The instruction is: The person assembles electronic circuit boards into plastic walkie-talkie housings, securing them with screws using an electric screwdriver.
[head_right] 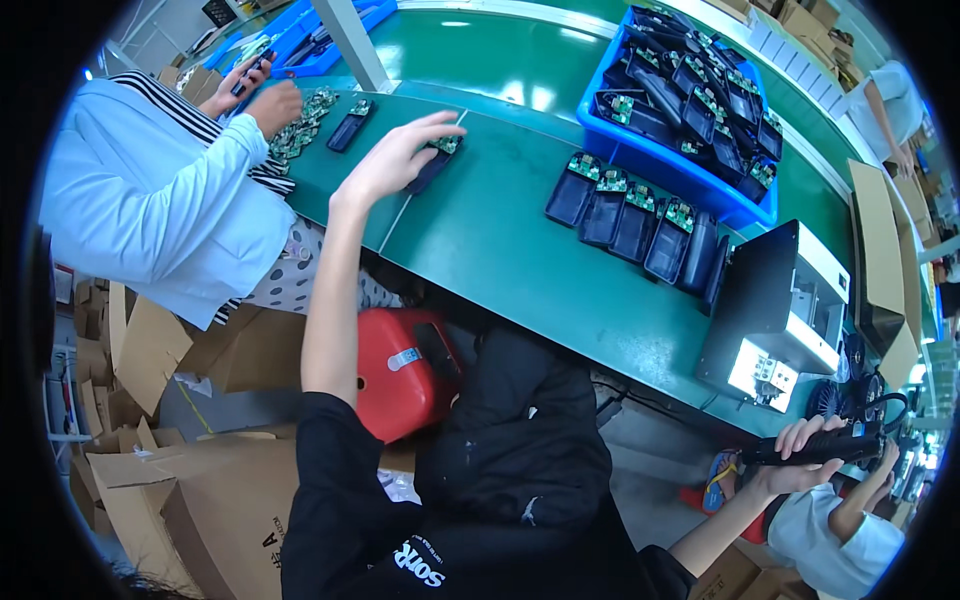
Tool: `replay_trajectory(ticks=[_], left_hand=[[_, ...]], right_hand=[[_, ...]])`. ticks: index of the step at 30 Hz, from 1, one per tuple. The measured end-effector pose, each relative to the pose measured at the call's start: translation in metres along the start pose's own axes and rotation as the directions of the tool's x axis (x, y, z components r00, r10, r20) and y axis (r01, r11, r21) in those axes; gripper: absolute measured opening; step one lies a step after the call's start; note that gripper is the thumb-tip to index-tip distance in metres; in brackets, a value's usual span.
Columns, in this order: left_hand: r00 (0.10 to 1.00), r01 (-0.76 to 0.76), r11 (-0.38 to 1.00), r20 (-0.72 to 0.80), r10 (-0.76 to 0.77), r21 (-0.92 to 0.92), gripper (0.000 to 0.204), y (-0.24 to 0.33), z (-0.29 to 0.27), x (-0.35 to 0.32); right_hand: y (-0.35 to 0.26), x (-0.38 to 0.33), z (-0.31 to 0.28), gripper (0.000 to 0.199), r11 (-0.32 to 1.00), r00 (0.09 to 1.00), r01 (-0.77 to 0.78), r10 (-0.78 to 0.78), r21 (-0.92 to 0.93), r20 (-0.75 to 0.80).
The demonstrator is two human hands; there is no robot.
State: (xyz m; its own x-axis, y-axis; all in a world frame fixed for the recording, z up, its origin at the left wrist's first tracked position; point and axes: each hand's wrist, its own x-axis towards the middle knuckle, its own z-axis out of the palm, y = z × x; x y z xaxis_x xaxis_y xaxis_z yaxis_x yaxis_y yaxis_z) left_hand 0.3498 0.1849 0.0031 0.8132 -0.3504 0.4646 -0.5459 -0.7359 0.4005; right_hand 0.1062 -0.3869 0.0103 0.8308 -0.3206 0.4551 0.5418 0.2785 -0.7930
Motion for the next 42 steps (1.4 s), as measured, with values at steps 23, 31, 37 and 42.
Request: replay_trajectory(ticks=[23,31,37,42], left_hand=[[0.946,0.158,0.921,0.320,-0.038,-0.356,0.030,0.096,0.039,-0.004],[0.965,0.106,0.910,0.261,0.003,-0.402,0.029,0.138,0.062,-0.021],[0.974,0.023,0.823,0.197,0.108,-0.567,0.027,0.164,0.093,-0.030],[0.964,0.006,0.740,0.201,0.176,-0.673,0.026,0.202,0.120,-0.030]], right_hand=[[-0.021,0.054,0.107,0.068,0.899,0.943,0.330,-0.326,-0.289,0.065],[-0.006,0.055,0.107,0.070,0.873,0.949,0.304,-0.314,-0.381,0.037],[-0.009,0.045,0.104,0.069,0.893,0.958,0.279,-0.283,-0.354,0.043],[-0.010,0.027,0.110,0.070,0.954,0.972,0.235,-0.226,-0.185,0.070]])
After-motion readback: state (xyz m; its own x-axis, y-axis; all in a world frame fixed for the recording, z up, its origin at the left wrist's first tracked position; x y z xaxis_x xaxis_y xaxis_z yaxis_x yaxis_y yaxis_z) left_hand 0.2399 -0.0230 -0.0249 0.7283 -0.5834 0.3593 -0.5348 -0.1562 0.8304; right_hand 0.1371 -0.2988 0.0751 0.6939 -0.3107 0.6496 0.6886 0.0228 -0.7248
